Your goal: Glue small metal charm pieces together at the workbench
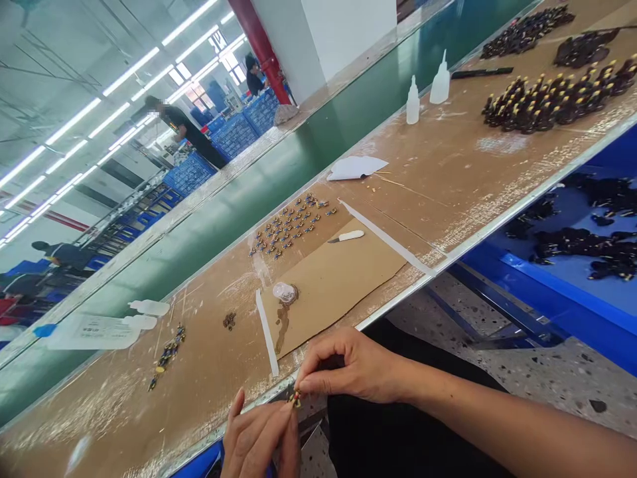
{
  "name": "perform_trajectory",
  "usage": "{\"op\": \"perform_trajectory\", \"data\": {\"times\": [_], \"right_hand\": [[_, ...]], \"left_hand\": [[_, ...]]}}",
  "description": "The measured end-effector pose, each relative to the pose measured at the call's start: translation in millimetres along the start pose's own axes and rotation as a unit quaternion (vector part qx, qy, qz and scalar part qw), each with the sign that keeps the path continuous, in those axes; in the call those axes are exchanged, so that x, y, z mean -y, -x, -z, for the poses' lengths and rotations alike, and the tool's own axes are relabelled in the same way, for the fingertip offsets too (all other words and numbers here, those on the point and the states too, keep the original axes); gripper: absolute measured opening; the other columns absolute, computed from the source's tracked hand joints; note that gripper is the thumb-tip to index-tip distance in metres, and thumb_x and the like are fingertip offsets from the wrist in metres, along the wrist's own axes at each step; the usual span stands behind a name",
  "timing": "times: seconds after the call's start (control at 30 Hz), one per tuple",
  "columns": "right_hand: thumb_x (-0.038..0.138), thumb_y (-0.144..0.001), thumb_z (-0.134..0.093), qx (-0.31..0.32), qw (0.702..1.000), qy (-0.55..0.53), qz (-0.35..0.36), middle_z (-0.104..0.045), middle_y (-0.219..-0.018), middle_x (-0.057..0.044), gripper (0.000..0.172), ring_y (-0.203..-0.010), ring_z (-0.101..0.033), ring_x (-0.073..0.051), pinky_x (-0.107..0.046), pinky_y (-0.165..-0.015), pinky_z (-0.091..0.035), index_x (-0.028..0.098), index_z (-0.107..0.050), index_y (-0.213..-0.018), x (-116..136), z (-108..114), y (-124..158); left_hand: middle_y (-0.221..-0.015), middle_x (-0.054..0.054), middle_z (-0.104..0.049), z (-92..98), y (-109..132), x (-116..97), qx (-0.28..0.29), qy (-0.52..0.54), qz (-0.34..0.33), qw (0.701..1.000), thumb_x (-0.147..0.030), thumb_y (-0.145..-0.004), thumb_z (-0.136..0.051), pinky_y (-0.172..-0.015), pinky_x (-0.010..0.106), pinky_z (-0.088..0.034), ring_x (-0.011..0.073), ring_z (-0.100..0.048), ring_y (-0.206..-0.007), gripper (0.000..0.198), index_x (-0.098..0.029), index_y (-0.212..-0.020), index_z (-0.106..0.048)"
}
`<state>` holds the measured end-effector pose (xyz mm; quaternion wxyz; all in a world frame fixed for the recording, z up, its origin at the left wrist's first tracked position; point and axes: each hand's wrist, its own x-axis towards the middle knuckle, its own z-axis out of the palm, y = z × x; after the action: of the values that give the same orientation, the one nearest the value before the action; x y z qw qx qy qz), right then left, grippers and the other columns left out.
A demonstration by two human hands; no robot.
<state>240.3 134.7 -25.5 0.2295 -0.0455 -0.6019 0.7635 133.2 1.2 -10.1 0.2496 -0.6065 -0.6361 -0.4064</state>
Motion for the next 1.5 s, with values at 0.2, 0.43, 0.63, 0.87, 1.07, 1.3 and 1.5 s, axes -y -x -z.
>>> {"op": "perform_trajectory", "data": {"times": [0.2,0.43,0.63,0.87,1.07,1.3,1.5], "right_hand": [[0.028,-0.077,-0.065,-0.002,1.0,0.013,-0.013,-0.066,-0.072,-0.005,0.018,-0.069,-0.059,-0.01,-0.021,-0.068,-0.046,0.011,-0.071,-0.076,1,3,0],[0.026,-0.078,-0.064,-0.005,0.998,0.067,0.02,-0.067,-0.073,-0.005,0.018,-0.068,-0.059,-0.01,-0.02,-0.066,-0.046,0.011,-0.072,-0.078,4,2,0],[0.031,-0.083,-0.058,-0.053,0.996,0.064,0.013,-0.065,-0.073,-0.004,0.024,-0.069,-0.059,-0.01,-0.02,-0.067,-0.046,0.012,-0.07,-0.077,4,-3,0],[0.036,-0.087,-0.05,-0.218,0.95,0.211,0.073,-0.065,-0.079,-0.005,0.028,-0.071,-0.059,-0.011,-0.02,-0.066,-0.045,0.015,-0.067,-0.079,14,26,-10],[0.036,-0.09,-0.043,-0.241,0.903,0.344,0.09,-0.065,-0.082,-0.005,0.03,-0.076,-0.06,-0.014,-0.023,-0.069,-0.046,0.018,-0.066,-0.083,1,57,-29],[0.038,-0.09,-0.039,-0.227,0.882,0.403,0.086,-0.066,-0.077,-0.005,0.035,-0.071,-0.061,-0.015,-0.024,-0.066,-0.05,0.019,-0.068,-0.083,-11,59,-32],[0.036,-0.09,-0.039,-0.214,0.878,0.417,0.095,-0.067,-0.077,-0.005,0.034,-0.07,-0.063,-0.016,-0.025,-0.065,-0.051,0.019,-0.067,-0.083,-8,58,-33]], "left_hand": [[-0.065,-0.002,-0.065,-1.2,1,1,0.002,-0.004,-0.017,1.0,-0.007,-0.076,-0.063,-0.093,0.044,-0.042,0.0097,-0.06,-0.062,0.011,-0.017,-0.079,-0.062],[-0.064,-0.002,-0.065,-4.2,3,7,-0.015,-0.011,-0.038,0.999,-0.009,-0.077,-0.063,-0.093,0.044,-0.042,0.0098,-0.059,-0.061,0.009,-0.018,-0.077,-0.062],[-0.065,-0.002,-0.066,-0.7,3,9,0.01,-0.011,-0.01,1.0,-0.01,-0.076,-0.062,-0.094,0.042,-0.041,0.0095,-0.06,-0.06,0.012,-0.02,-0.082,-0.062],[-0.076,-0.001,-0.069,12.8,-6,54,-0.015,0.026,0.147,0.989,-0.024,-0.078,-0.062,-0.091,0.032,-0.043,0.0118,-0.063,-0.073,0.008,-0.024,-0.084,-0.065],[-0.083,0.004,-0.071,-17.1,-82,121,0.088,0.157,0.425,0.887,-0.04,-0.063,-0.071,-0.077,0.03,-0.05,0.0185,-0.065,-0.08,0.029,-0.018,-0.08,-0.067],[-0.063,-0.001,-0.062,-85.8,-137,176,0.196,0.161,0.444,0.859,-0.025,-0.069,-0.07,-0.061,0.024,-0.047,0.0097,-0.056,-0.058,0.014,-0.012,-0.072,-0.064],[-0.075,0.0,-0.06,-113.3,-135,196,0.266,0.114,0.455,0.842,-0.031,-0.084,-0.057,-0.059,0.025,-0.049,0.0094,-0.057,-0.063,0.02,-0.011,-0.083,-0.06]]}}
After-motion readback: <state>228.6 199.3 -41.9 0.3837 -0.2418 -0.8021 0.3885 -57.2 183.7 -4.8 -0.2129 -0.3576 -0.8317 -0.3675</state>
